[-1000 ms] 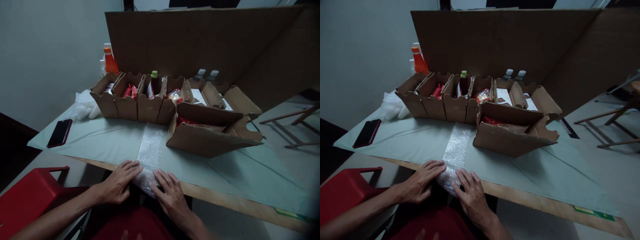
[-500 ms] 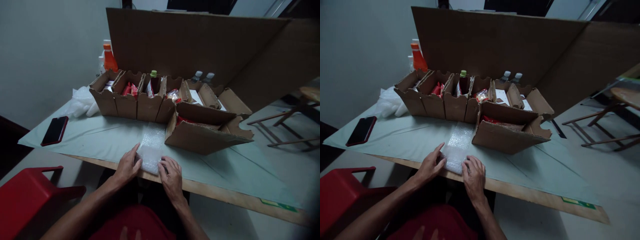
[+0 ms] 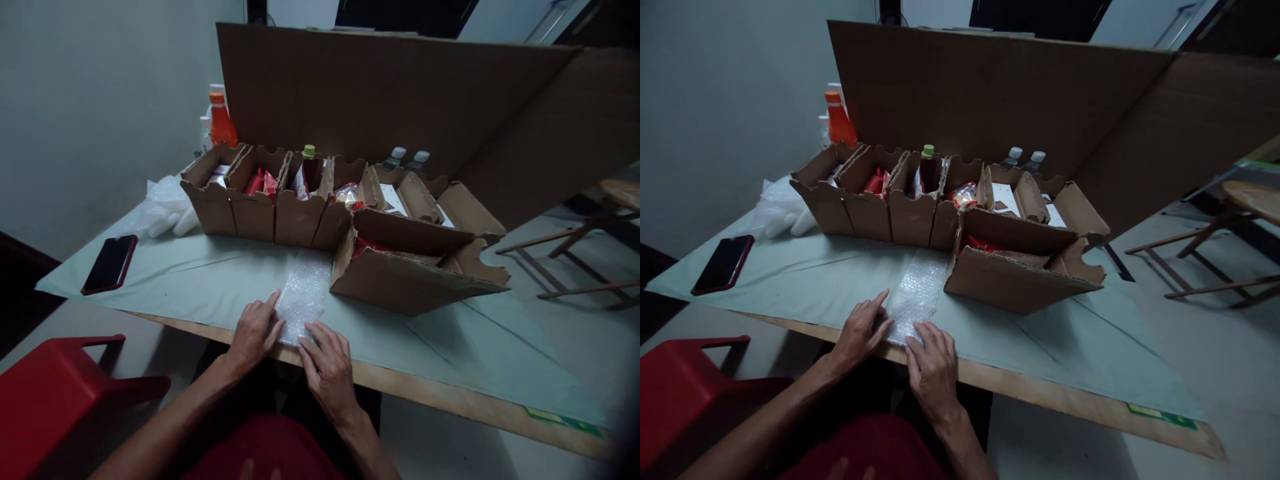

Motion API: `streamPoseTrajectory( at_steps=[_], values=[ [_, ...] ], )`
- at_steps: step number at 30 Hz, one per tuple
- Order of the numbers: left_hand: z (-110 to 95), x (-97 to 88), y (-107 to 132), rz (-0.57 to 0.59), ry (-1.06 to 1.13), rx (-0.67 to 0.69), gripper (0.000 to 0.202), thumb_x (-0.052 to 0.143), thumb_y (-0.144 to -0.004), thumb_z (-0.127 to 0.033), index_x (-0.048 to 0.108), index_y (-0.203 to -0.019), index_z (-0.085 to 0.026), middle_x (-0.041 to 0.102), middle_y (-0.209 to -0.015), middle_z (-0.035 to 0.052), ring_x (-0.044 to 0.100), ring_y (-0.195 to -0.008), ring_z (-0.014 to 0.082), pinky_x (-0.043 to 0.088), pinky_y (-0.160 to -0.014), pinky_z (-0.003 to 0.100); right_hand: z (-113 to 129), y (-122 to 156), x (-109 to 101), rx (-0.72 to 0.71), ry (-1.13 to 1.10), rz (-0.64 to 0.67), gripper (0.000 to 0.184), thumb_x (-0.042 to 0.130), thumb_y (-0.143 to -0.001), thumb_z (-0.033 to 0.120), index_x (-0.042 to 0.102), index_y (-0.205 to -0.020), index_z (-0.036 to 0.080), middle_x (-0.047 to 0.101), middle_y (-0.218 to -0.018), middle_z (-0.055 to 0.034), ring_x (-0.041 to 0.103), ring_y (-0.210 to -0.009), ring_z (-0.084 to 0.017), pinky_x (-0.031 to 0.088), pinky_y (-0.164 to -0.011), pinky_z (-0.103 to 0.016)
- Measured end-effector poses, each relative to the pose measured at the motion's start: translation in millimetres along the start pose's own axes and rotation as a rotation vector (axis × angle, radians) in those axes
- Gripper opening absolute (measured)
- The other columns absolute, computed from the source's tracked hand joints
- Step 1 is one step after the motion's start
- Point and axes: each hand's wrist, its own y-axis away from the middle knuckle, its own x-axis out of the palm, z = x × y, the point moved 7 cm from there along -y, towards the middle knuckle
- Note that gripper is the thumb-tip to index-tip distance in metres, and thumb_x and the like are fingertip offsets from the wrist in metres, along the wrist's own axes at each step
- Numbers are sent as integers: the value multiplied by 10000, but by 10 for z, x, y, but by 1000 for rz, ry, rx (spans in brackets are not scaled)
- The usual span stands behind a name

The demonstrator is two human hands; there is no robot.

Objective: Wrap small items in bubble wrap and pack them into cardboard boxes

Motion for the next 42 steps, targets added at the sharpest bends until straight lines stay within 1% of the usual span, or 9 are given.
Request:
streamPoseTrajectory(
  at_steps=[5,11,15,19,22,25,30,37,42],
  values=[
    [-14,-178,-27,22,21,13,568,586,-921,-288,434,-1456,-172,664,-959,84,592,-867,248,482,-805,398,-33,36,-37,7,-59,-46,183,534,-966,131,675,-1034,226,738,-1148,-77,655,-1126,-236,490,-935,-418],
    [-218,-273,133,220,152,227,554,648,-854,-255,529,-1394,-223,585,-1375,135,464,-1329,329,413,-1087,499,-120,-2,-36,53,-157,-34,191,530,-977,148,693,-1040,225,765,-1051,-51,683,-1023,-206,501,-887,-371],
    [-137,-137,143,187,199,77,374,497,-910,-113,627,-1251,-193,712,-1066,99,624,-1042,241,505,-934,415,-193,-105,-34,123,-174,21,201,514,-1003,210,715,-1016,216,767,-897,-44,689,-811,-188,502,-775,-343],
    [-31,-43,48,137,127,-96,346,550,-914,-184,630,-1250,-162,695,-901,70,622,-841,219,523,-806,379,-243,-146,-168,115,-75,-59,210,524,-1006,263,676,-1135,197,750,-1024,-80,677,-944,-223,496,-830,-372],
    [-42,-8,-32,128,-2,-94,364,556,-913,-192,613,-1272,-156,692,-949,85,616,-869,240,513,-811,402,-198,-126,-232,26,3,-97,219,571,-979,234,643,-1181,195,712,-1161,-106,632,-1095,-256,465,-916,-413],
    [-82,-28,-63,63,-59,-48,341,547,-928,-203,609,-1261,-161,672,-1086,124,608,-990,269,509,-860,432,-153,-110,-97,-38,10,36,237,571,-961,200,640,-1187,207,695,-1230,-101,610,-1155,-279,454,-949,-440],
    [-239,-136,36,72,142,136,451,629,-885,-226,558,-1329,-196,639,-1260,127,537,-1223,295,456,-1028,478,-208,-154,-41,48,-82,84,223,538,-970,145,656,-1150,204,744,-1110,-72,641,-1093,-258,463,-935,-430],
    [-95,-113,50,144,181,-51,484,567,-914,-208,505,-1393,-181,692,-1045,94,610,-949,239,527,-863,410,-191,-127,-215,99,-90,125,240,588,-960,204,646,-1193,207,719,-1144,-84,631,-1070,-253,469,-906,-410],
    [-41,-51,-71,50,50,-59,411,556,-929,-245,557,-1332,-166,653,-1153,135,599,-1050,277,508,-916,461,-181,-142,-80,27,-3,146,295,581,-944,180,637,-1228,231,672,-1259,-103,589,-1154,-292,435,-967,-464]
  ],
)
